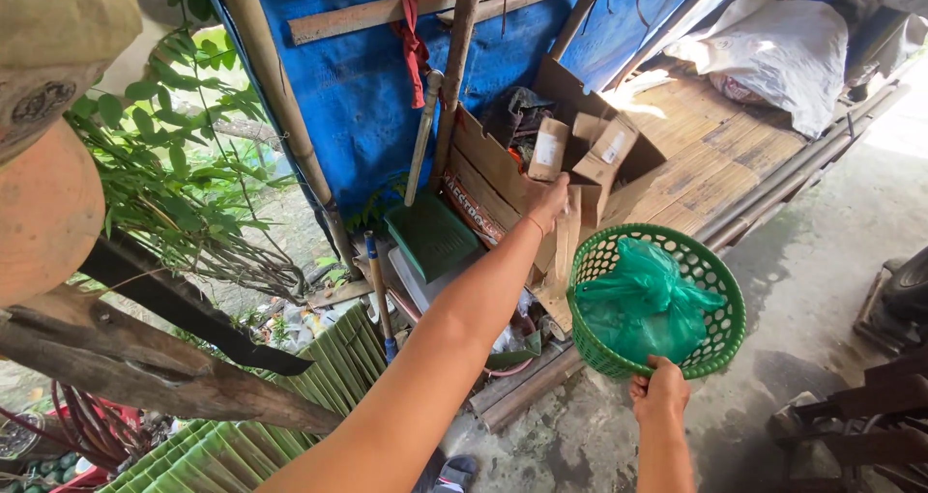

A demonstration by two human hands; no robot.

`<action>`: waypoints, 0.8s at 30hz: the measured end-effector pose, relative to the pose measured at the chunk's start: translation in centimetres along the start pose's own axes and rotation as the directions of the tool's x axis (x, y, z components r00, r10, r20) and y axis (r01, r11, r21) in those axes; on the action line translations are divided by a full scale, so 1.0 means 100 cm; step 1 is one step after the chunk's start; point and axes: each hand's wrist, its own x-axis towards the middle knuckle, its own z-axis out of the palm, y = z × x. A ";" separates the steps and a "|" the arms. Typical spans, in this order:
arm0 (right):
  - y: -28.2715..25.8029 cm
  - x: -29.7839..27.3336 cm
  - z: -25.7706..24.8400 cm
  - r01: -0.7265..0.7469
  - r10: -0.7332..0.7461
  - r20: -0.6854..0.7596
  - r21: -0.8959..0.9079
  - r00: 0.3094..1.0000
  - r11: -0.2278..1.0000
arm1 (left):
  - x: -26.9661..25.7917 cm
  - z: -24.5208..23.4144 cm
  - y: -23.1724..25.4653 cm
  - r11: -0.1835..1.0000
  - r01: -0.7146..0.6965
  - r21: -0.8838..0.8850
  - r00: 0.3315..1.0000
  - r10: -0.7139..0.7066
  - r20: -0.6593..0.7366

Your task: The person ties a green plastic bag inside a green basket, then carries the basket out of a kitchen, through a doorway, and along an outdoor path. They pick up a second basket containing a white bag and continue walking toward a disposal area.

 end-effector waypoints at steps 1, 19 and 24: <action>0.002 -0.001 0.003 -0.003 0.003 -0.004 0.002 1.000 1.000 | -0.013 -0.006 0.013 1.000 0.003 0.004 1.000 -0.003 0.003; 0.014 -0.021 0.019 0.023 -0.022 0.009 -0.078 1.000 0.997 | -0.040 -0.054 -0.083 0.951 0.159 -0.264 0.890 -0.023 0.455; 0.035 0.005 0.000 -0.014 0.015 0.015 -0.061 1.000 0.998 | -0.056 -0.072 -0.139 0.987 0.139 -0.080 0.896 -0.091 0.435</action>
